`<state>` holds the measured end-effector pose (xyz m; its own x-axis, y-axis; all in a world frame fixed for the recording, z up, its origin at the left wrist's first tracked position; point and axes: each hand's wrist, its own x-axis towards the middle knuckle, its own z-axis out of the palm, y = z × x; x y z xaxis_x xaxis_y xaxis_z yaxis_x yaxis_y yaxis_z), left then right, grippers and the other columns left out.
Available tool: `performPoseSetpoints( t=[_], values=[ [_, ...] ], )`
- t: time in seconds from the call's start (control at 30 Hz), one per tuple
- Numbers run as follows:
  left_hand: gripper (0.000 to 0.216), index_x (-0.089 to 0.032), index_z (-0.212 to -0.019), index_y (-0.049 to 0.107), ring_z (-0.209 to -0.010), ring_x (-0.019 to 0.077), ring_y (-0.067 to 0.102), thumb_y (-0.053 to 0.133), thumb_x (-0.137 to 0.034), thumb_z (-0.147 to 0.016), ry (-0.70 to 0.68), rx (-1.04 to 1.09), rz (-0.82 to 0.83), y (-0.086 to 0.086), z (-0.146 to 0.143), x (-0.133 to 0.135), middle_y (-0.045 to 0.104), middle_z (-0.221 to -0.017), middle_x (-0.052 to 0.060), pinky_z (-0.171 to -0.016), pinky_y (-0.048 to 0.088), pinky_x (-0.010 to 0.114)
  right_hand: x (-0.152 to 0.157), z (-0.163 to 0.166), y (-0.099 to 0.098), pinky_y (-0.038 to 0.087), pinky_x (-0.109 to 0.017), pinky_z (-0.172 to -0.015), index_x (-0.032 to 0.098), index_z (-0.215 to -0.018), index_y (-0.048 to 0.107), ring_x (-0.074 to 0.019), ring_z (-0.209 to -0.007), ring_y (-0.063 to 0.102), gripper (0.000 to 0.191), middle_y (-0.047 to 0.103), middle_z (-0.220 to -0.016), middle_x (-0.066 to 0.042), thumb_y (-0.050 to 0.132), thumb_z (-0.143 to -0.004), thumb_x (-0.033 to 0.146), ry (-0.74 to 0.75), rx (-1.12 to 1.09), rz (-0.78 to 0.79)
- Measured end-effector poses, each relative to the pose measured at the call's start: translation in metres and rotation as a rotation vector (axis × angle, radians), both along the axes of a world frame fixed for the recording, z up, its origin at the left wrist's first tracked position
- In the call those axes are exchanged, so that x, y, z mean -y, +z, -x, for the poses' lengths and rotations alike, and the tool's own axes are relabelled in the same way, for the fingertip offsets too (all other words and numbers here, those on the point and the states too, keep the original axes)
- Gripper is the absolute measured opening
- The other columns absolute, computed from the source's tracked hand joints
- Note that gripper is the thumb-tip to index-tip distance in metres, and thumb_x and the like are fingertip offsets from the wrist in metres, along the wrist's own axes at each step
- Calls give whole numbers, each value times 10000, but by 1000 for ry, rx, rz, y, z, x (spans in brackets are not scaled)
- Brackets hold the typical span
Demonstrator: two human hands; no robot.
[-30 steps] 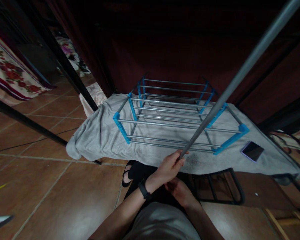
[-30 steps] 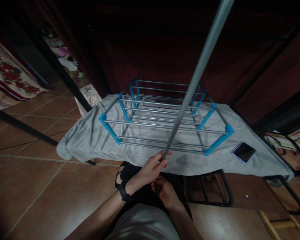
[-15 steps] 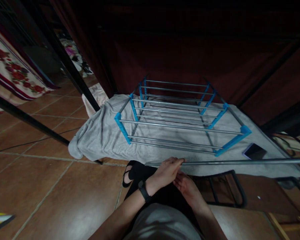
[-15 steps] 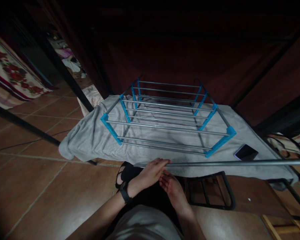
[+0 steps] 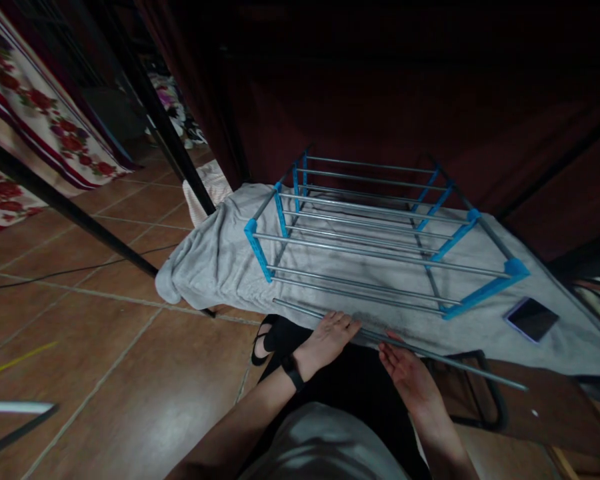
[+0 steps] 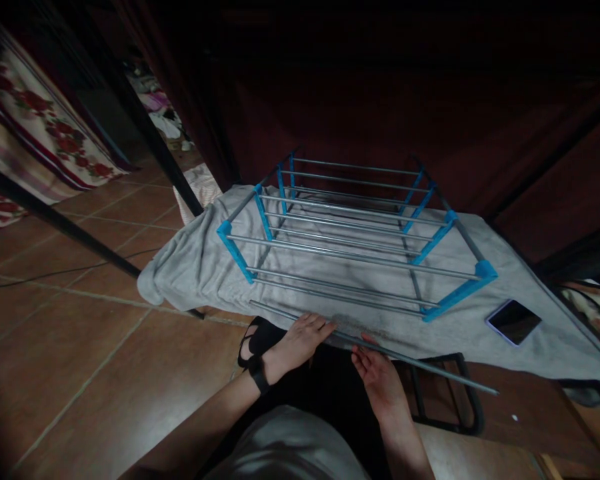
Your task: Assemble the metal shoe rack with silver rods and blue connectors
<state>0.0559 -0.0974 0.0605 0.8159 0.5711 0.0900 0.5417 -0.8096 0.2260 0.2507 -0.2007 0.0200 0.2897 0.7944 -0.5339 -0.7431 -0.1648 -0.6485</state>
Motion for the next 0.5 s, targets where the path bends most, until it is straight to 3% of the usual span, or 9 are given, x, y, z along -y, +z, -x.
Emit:
performPoseSetpoints(
  t=[0.2, 0.5],
  values=[
    [481, -234, -1316, 458, -1049, 174, 555, 391, -62, -872, -25, -61, -76, -1, 4, -6, 607, -1118, 70, -975, 388, 323, -2, -14, -7, 550, -259, -830, 217, -851, 707, -159, -918, 646, 159, 678, -914, -8, 718, -693, 195, -127, -31, 62],
    [509, -232, -1332, 438, -1025, 181, 573, 414, -49, -858, -30, -100, -137, -10, 7, -10, 619, -1100, 58, -955, 412, 329, -1, -20, -17, 532, -232, -854, 228, -880, 698, -133, -894, 640, 195, 664, -917, 9, 755, -694, 214, -121, 1, 62]
  ],
)
